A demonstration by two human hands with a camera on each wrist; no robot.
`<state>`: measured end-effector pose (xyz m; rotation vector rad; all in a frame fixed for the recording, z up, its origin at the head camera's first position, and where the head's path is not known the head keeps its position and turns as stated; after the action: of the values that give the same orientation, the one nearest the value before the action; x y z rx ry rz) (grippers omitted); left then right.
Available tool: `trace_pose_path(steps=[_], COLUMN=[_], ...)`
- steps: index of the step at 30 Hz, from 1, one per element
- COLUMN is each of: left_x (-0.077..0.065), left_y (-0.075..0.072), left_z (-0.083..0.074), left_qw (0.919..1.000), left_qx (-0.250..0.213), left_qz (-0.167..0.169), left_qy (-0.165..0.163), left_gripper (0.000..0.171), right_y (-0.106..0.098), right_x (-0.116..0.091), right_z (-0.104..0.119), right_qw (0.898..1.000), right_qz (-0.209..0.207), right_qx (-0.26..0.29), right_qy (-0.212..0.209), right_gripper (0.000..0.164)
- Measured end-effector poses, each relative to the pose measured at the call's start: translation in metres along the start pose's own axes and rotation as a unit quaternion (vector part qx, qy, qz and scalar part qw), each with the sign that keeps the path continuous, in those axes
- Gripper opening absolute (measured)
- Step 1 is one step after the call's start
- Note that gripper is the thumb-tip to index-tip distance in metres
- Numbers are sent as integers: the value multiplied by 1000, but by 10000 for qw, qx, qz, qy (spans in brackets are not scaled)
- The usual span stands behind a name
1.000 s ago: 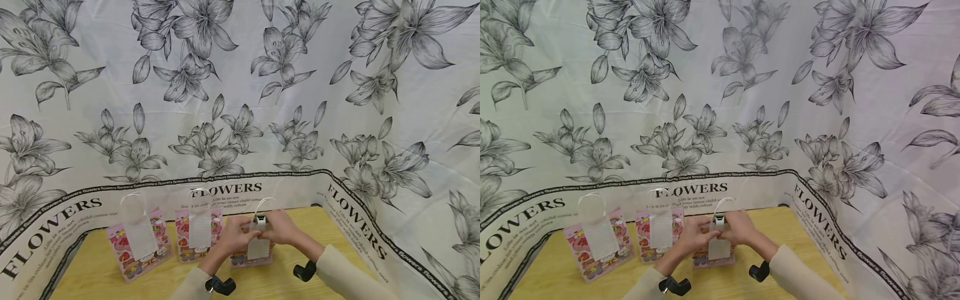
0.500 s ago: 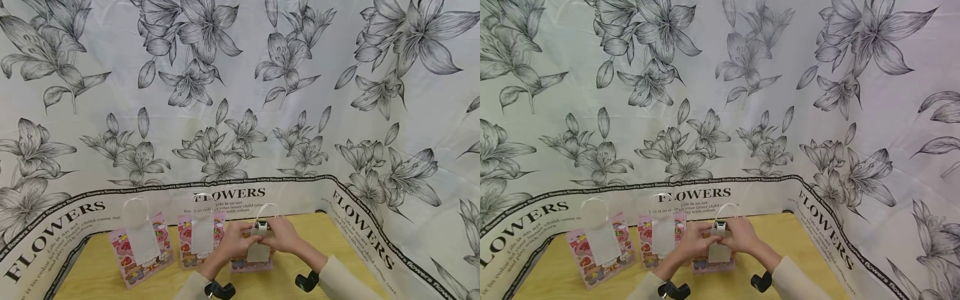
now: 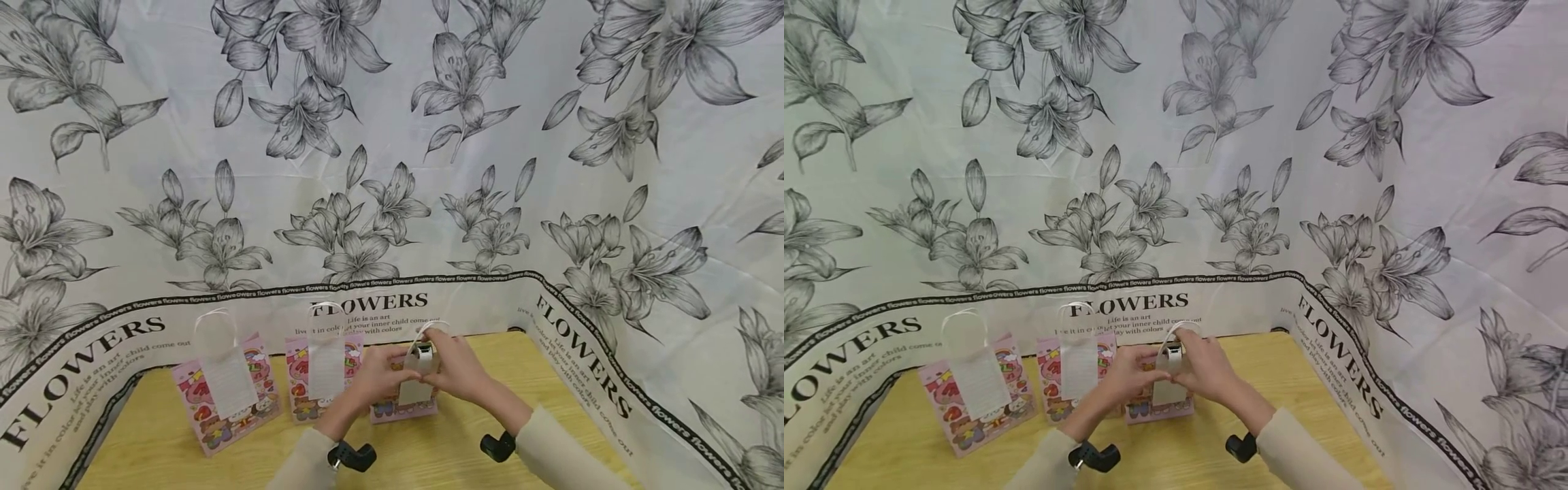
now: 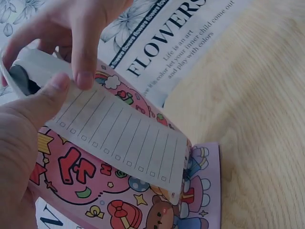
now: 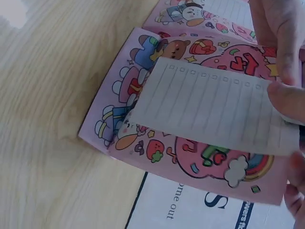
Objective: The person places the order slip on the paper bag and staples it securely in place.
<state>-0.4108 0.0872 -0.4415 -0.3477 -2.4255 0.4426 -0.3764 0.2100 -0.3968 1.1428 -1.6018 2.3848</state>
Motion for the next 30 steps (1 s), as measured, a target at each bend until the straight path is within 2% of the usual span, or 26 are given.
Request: trace_pose_path(steps=[6, 9, 12, 14, 17, 21, 22, 24, 26, 27, 29, 30], left_x=[6, 8, 9, 10, 11, 16, 18, 21, 24, 25, 25, 24], left_y=[-5, -3, 1, 2, 4, 4, 4, 4, 3, 3, 3, 3], left_z=[-7, -6, -6, -6, -6, -4, -4, -3, -2, -2, -1, 1], left_qw=[9987, 9991, 9994, 9990, 9984, 9984, 9985, 9985, 9989, 9990, 9990, 9989], left_qx=[30, -43, 16, 186, 374, 509, 524, 538, 453, 418, 353, 316], left_qz=[-160, -82, 7, 1, 0, 3, 2, -28, -38, -41, -38, -29], left_qy=[488, 402, 354, 404, 425, 264, 185, 48, -96, -155, -279, -355], left_gripper=[20, 15, 14, 12, 10, 7, 7, 9, 11, 12, 13, 13], right_y=[-18, -29, -35, -39, -44, -48, -45, -34, -13, 0, 28, 41], right_x=[-5, -9, -16, -21, -30, -43, -47, -55, -66, -74, -92, -103], right_z=[2, 6, 14, 20, 26, 24, 23, 18, 14, 13, 12, 13], right_qw=[9936, 9867, 9789, 9733, 9665, 9666, 9671, 9684, 9649, 9593, 9377, 9258], right_qz=[-736, -1088, -1208, -1295, -1587, -1939, -1925, -1642, -1019, -574, 415, 840], right_qx=[137, 133, 60, 109, 354, 1225, 1454, 1875, 2218, 2389, 2768, 2908], right_qy=[-846, -1197, -1646, -1891, -1984, -1143, -805, 74, 964, 1392, 2058, 2264], right_gripper=[66, 72, 75, 68, 48, 37, 33, 23, 17, 16, 19, 22])
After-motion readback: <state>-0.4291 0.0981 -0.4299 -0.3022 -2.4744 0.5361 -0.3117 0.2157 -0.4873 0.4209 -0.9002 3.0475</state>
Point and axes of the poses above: each hand's wrist, its own x-axis towards the middle knuckle, its own y-axis out of the palm, z = x × y, the point moved 8 cm from there along x, towards the middle knuckle, and after that the axes turned 11 degrees about -z, right-handed, at the moved point
